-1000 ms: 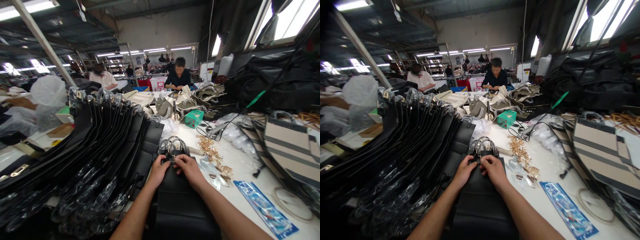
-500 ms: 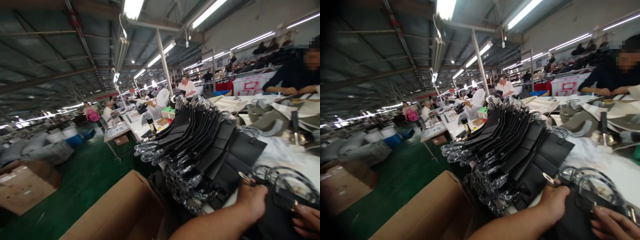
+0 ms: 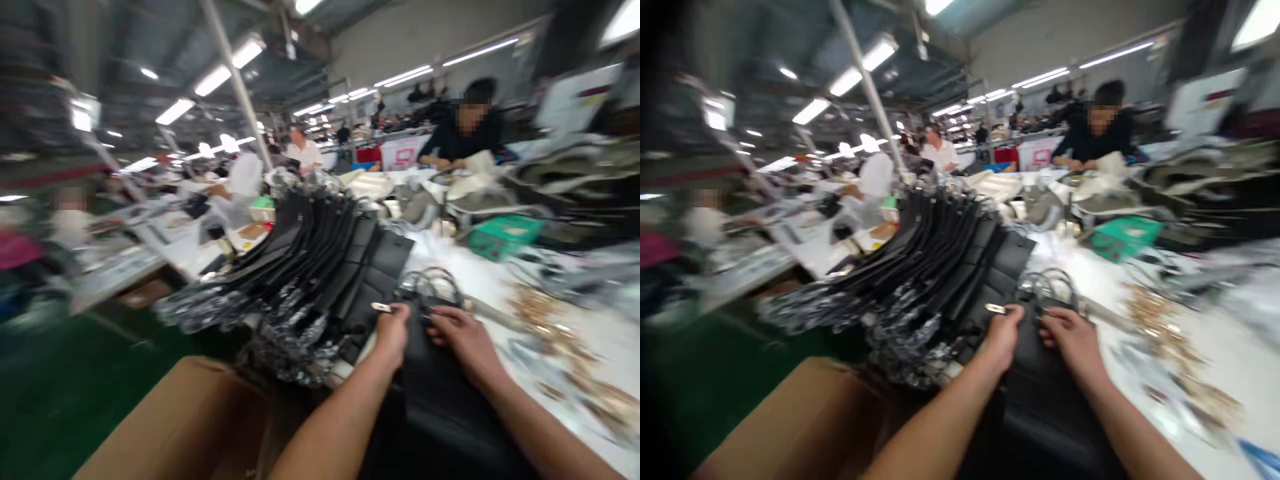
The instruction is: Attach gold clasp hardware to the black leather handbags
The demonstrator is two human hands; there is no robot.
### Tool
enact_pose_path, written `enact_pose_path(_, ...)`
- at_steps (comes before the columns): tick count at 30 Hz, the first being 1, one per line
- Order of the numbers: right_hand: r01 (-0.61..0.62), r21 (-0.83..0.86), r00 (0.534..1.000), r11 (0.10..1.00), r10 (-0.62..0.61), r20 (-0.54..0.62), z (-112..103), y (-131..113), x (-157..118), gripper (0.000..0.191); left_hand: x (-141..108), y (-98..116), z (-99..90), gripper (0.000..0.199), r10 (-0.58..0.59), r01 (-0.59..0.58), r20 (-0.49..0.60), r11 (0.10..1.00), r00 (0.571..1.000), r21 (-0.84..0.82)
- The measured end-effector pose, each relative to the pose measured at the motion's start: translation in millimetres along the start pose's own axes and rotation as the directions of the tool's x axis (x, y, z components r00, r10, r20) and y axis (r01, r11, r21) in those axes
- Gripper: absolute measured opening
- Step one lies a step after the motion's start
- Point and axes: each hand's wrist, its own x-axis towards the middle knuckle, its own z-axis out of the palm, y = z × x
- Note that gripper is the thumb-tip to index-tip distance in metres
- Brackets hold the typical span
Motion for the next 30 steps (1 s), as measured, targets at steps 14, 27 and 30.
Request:
enact_pose_path(14,-0.030,0.255,0.999,0.966,0.033,-0.009,-29.6,12.7,-8.0,0.030,41.1,-25.1,-7.2,0.034,0.133,-0.115,0.121,0.983,0.984,-0.141)
enact_pose_path(27,-0.012,0.076,1.000,0.997,0.013,-0.013,-29.1,6.6,-6.5,0.021,36.1,-26.6,-8.5,0.037,0.248,-0.237,0.154,0.968,0.956,-0.084)
enact_pose_path(30,-0.019,0.049,0.999,0.999,0.017,0.038,-29.5,3.9,-2.0,0.019,36.3,-28.9,-9.0,0.036,0.246,-0.236,0.166,0.969,0.955,-0.075)
